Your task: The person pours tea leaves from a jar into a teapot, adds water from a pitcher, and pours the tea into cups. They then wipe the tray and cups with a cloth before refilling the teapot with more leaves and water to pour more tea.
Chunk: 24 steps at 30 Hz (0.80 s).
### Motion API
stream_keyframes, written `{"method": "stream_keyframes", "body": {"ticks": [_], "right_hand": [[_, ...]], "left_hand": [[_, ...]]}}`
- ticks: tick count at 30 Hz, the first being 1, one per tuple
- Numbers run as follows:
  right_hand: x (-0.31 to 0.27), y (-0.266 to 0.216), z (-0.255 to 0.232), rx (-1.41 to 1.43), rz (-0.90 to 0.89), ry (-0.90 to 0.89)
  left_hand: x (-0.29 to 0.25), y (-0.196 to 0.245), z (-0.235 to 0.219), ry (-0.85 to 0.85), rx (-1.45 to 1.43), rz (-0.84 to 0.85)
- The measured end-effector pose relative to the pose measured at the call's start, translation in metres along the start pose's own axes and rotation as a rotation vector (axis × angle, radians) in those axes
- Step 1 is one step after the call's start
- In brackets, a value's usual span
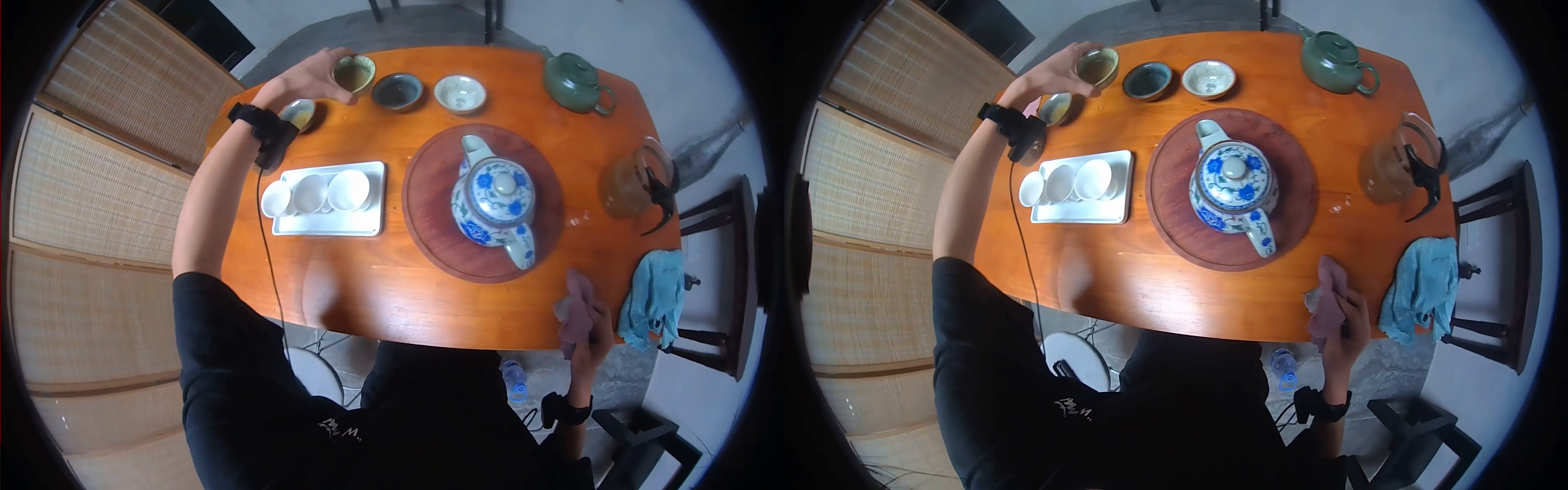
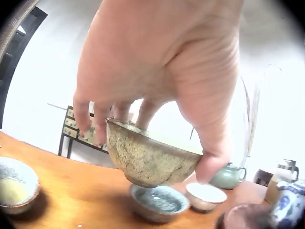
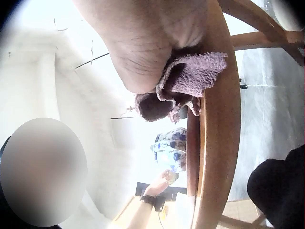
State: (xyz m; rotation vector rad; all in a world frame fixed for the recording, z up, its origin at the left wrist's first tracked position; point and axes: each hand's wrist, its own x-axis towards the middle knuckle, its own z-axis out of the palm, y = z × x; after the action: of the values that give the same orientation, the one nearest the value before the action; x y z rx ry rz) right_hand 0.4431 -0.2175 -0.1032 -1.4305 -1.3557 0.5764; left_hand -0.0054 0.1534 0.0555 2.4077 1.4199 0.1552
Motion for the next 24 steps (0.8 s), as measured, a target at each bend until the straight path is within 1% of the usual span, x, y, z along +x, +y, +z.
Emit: {"method": "stream_keyframes", "body": {"ticks": [1, 4, 6, 7, 9, 11, 12, 15, 16, 19, 23, 24], "right_hand": [[0.000, 0.001, 0.000, -0.008, -0.013, 0.007], [-0.002, 0.008, -0.001, -0.046, -0.014, 0.024], [0.004, -0.007, 0.002, -0.040, -0.010, 0.037], [0.006, -0.008, 0.003, -0.042, -0.033, 0.029], [0.009, -0.002, 0.003, -0.048, -0.074, 0.012], [0.014, -0.011, 0.004, -0.019, -0.041, 0.007], [0.016, -0.011, 0.005, 0.007, -0.024, -0.006], [0.020, -0.004, 0.003, 0.017, -0.056, -0.060], [0.023, -0.008, 0.000, 0.003, -0.106, -0.075], [0.021, -0.007, -0.001, -0.019, -0.157, -0.084], [0.018, -0.008, -0.001, 0.016, -0.144, -0.051], [0.019, -0.009, -0.001, 0.028, -0.134, -0.040]], "left_hand": [[0.000, 0.017, -0.005, -0.013, -0.013, 0.025], [0.007, 0.060, -0.010, 0.033, -0.121, 0.147], [0.015, 0.088, -0.010, 0.034, -0.158, 0.189], [0.019, 0.102, -0.009, 0.030, -0.178, 0.210], [0.028, 0.132, -0.007, 0.043, -0.217, 0.310], [0.035, 0.157, 0.001, 0.062, -0.275, 0.397], [0.038, 0.170, 0.004, 0.082, -0.262, 0.409], [0.055, 0.206, -0.002, -0.105, -0.350, 0.670], [0.058, 0.217, -0.001, -0.055, -0.272, 0.608], [0.063, 0.244, 0.006, -0.126, -0.145, 0.520], [0.084, 0.256, 0.033, 0.054, 0.059, 0.450], [0.089, 0.259, 0.035, 0.060, 0.053, 0.470]]}}
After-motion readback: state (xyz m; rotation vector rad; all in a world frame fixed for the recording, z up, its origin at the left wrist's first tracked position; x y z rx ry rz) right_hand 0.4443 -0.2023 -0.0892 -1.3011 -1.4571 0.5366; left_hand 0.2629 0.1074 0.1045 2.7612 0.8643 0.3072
